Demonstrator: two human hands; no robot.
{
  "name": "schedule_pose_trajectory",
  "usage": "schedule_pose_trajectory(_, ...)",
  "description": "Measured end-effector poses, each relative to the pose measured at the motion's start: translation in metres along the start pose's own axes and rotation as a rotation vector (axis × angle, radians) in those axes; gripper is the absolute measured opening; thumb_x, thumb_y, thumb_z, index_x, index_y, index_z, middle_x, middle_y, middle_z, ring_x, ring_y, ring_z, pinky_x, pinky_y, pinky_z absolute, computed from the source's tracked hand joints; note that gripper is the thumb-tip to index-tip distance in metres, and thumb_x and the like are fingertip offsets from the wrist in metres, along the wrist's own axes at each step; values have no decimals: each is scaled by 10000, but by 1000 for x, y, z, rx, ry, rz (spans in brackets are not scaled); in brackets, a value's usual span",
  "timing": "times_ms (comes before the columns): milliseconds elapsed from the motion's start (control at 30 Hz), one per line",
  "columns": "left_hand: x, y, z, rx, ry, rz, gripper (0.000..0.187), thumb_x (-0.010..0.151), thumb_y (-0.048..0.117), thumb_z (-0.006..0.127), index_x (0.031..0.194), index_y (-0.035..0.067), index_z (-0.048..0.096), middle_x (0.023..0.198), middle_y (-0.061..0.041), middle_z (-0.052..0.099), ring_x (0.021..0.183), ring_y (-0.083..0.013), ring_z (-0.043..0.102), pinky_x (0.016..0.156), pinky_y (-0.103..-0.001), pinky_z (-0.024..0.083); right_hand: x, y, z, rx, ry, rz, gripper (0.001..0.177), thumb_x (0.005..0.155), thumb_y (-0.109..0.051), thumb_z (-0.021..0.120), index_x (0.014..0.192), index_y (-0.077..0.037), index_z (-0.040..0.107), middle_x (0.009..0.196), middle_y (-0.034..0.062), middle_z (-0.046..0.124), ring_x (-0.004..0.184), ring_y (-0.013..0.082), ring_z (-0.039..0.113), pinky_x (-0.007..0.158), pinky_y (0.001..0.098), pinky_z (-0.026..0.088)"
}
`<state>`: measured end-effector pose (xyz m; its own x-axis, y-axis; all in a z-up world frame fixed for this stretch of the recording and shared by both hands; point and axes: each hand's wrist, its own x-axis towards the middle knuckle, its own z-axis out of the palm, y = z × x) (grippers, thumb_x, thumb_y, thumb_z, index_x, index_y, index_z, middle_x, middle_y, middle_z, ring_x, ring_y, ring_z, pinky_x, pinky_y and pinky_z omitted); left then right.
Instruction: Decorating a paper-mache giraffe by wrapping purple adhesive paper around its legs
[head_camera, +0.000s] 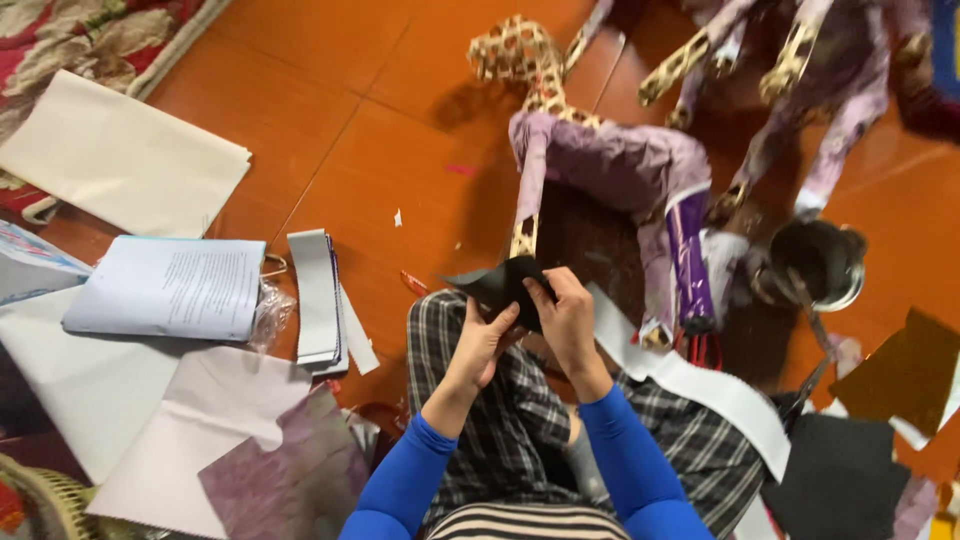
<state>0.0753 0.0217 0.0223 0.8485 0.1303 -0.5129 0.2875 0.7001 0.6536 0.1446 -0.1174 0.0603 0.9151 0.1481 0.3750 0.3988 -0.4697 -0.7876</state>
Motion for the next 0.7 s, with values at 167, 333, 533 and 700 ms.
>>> schedule_pose_trajectory(167,17,1,15,44,93,38,859,930,249,943,1589,139,403,1396,-208,557,1171,-357,647,917,-606,636,2,8,10,18,-49,187,150,1038,-328,802,1007,-182,790,847,81,756,809,280,766,711,406,579)
schedule_pose_trajectory(333,37,-7,23,54,122,83,732,919,262,961,1476,87,519,1240,-169,637,1074,-335,690,810,-588,668,4,13,21,148,-51,401,94,1008,-266,811,1005,-175,790,735,42,762,714,134,685,681,324,575)
schedule_pose_trajectory(533,52,1,26,179,168,87,866,864,362,998,1523,129,487,1186,-144,613,1098,-287,658,867,-572,647,4,33,23,147,-62,482,137,964,-282,847,989,-169,774,676,38,735,676,115,671,646,306,564)
schedule_pose_trajectory(700,85,-12,9,232,123,57,920,858,437,1013,1535,121,476,1168,-161,625,1064,-293,672,838,-527,655,8,51,26,121,-179,516,152,967,-320,828,953,-177,780,670,42,748,640,141,661,594,323,531)
